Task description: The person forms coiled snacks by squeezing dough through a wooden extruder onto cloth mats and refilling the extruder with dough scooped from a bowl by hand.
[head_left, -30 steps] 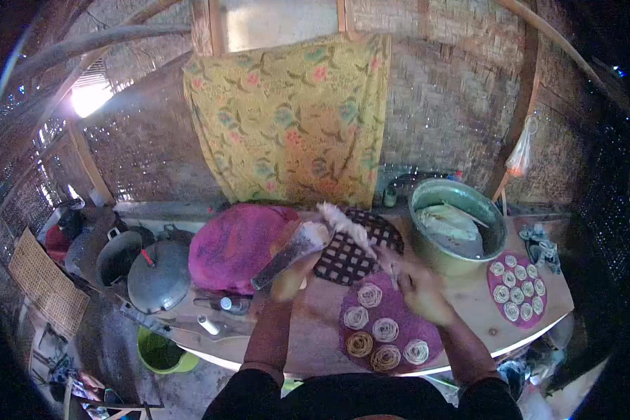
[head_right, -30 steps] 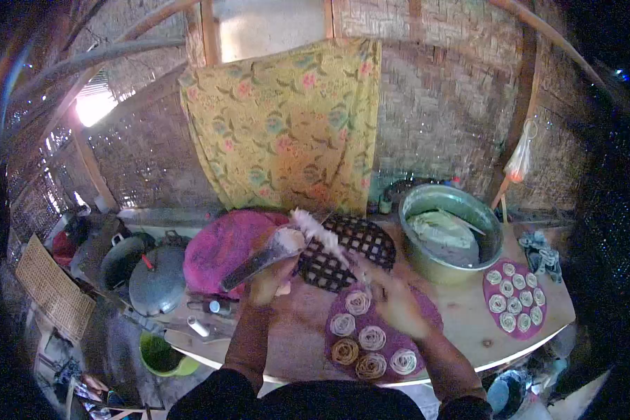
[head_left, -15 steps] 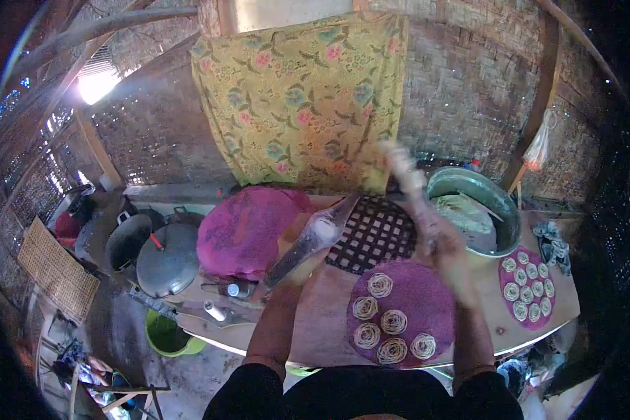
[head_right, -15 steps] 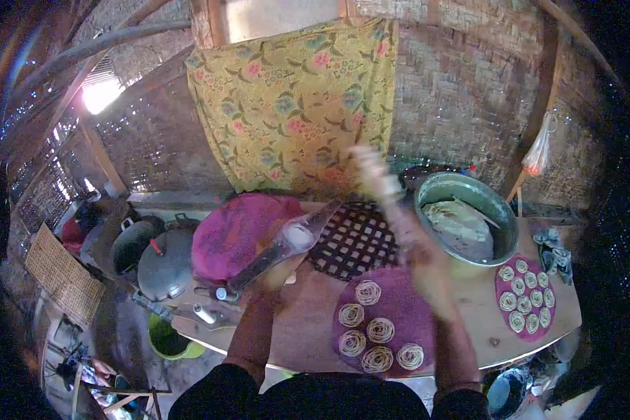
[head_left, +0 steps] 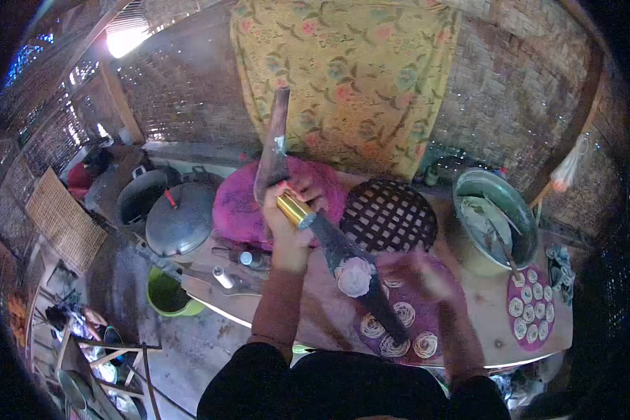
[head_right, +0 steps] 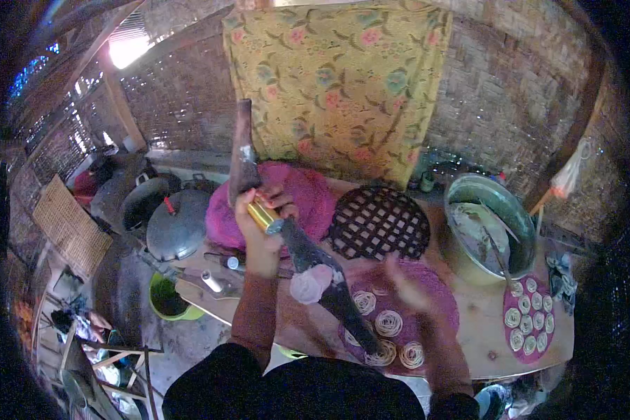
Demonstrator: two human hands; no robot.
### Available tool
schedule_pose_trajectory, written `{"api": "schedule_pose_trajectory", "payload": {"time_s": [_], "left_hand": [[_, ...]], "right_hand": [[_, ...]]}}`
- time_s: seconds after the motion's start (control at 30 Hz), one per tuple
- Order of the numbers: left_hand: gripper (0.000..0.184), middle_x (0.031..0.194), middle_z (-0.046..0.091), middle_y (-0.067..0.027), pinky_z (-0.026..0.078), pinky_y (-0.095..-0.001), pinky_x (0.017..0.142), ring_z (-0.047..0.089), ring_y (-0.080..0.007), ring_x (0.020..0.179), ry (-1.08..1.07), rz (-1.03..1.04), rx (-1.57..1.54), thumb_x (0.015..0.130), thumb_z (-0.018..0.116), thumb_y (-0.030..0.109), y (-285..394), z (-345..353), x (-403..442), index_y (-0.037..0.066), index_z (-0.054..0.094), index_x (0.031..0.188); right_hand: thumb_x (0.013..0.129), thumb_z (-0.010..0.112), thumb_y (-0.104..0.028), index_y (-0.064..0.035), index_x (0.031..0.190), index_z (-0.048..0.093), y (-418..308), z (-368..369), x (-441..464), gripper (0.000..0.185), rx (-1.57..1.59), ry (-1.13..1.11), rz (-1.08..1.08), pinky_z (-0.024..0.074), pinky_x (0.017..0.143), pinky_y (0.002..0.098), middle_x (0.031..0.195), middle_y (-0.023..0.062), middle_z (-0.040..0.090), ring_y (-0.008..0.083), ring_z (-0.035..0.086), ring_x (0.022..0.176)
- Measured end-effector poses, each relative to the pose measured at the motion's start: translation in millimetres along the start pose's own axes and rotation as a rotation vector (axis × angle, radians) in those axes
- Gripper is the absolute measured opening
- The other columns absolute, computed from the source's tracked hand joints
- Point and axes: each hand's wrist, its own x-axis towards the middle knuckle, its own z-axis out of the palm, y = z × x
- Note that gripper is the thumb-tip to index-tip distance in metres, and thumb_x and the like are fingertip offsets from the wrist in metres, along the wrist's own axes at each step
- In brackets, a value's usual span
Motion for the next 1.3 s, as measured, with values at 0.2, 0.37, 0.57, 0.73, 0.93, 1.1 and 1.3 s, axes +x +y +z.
{"api": "schedule_pose_trajectory", "payload": {"time_s": [0.2,0.37,0.57,0.73,0.93,1.1,1.3], "left_hand": [[0.013,0.080,0.052,-0.0028,0.043,-0.0338,0.066,0.054,-0.0174,0.073,0.107,-0.151,-0.033,0.079,0.055,0.022,-37.1,-22.4,-5.2,0.010,0.052,0.083],[0.028,0.098,0.062,-0.0112,0.049,-0.0361,0.076,0.061,-0.0243,0.089,0.320,-0.144,1.193,0.081,0.056,0.015,-1.9,-65.8,-31.8,0.004,0.056,0.107],[0.030,0.098,0.062,-0.0126,0.049,-0.0358,0.076,0.061,-0.0246,0.089,-0.544,-0.403,1.815,0.081,0.060,0.017,-49.2,-19.9,-62.4,0.006,0.056,0.109],[0.032,0.097,0.063,-0.0138,0.049,-0.0356,0.076,0.061,-0.0248,0.089,-0.805,-0.481,1.890,0.080,0.062,0.019,-40.8,27.1,-70.4,0.007,0.056,0.110],[0.044,0.103,0.061,-0.0149,0.046,-0.0382,0.084,0.060,-0.0262,0.095,-1.015,-0.410,1.959,0.080,0.065,0.034,-62.8,7.6,-96.6,0.007,0.054,0.114],[0.048,0.113,0.054,-0.0101,0.040,-0.0376,0.094,0.053,-0.0222,0.106,-0.966,-0.685,1.683,0.076,0.071,0.029,-88.4,33.5,-112.5,0.010,0.050,0.115],[0.042,0.095,0.062,-0.0076,0.043,-0.0337,0.086,0.057,-0.0193,0.094,-0.777,-0.488,1.251,0.071,0.075,0.025,-101.0,41.3,-69.1,0.006,0.059,0.105]], "right_hand": [[0.088,0.041,-0.056,-0.0006,0.110,0.057,25.5,56.4,-7.6,0.062,0.722,-0.399,0.214,0.0520,0.077,0.0339,0.100,0.0182,0.063,0.0236,0.063,0.087],[0.086,0.049,-0.034,-0.0007,0.129,0.039,26.1,-19.7,-34.3,0.055,0.094,0.161,-0.277,0.0495,0.083,0.0358,0.101,0.0190,0.061,0.0257,0.062,0.090],[0.078,0.062,-0.019,-0.0008,0.139,0.020,-35.1,-1.3,-56.9,0.076,-0.340,0.086,-0.450,0.0448,0.089,0.0373,0.117,0.0196,0.054,0.0251,0.057,0.101],[0.068,0.072,-0.018,0.0048,0.136,0.022,-72.8,27.5,-76.6,0.087,-1.104,-0.075,-0.770,0.0389,0.096,0.0426,0.128,0.0268,0.042,0.0366,0.048,0.116],[0.066,0.072,-0.017,0.0047,0.134,0.024,-70.9,27.7,-96.2,0.087,-1.139,-0.226,-0.766,0.0363,0.100,0.0424,0.131,0.0244,0.041,0.0389,0.045,0.120],[0.069,0.071,-0.015,0.0052,0.134,0.025,-24.4,15.4,-107.7,0.082,-0.959,-0.203,-0.635,0.0349,0.102,0.0407,0.132,0.0255,0.040,0.0369,0.044,0.122],[0.077,0.059,-0.060,0.0052,0.138,0.019,-61.3,-10.1,-106.2,0.098,-0.512,-0.159,-0.180,0.0338,0.102,0.0396,0.135,0.0215,0.039,0.0296,0.042,0.124]]}}
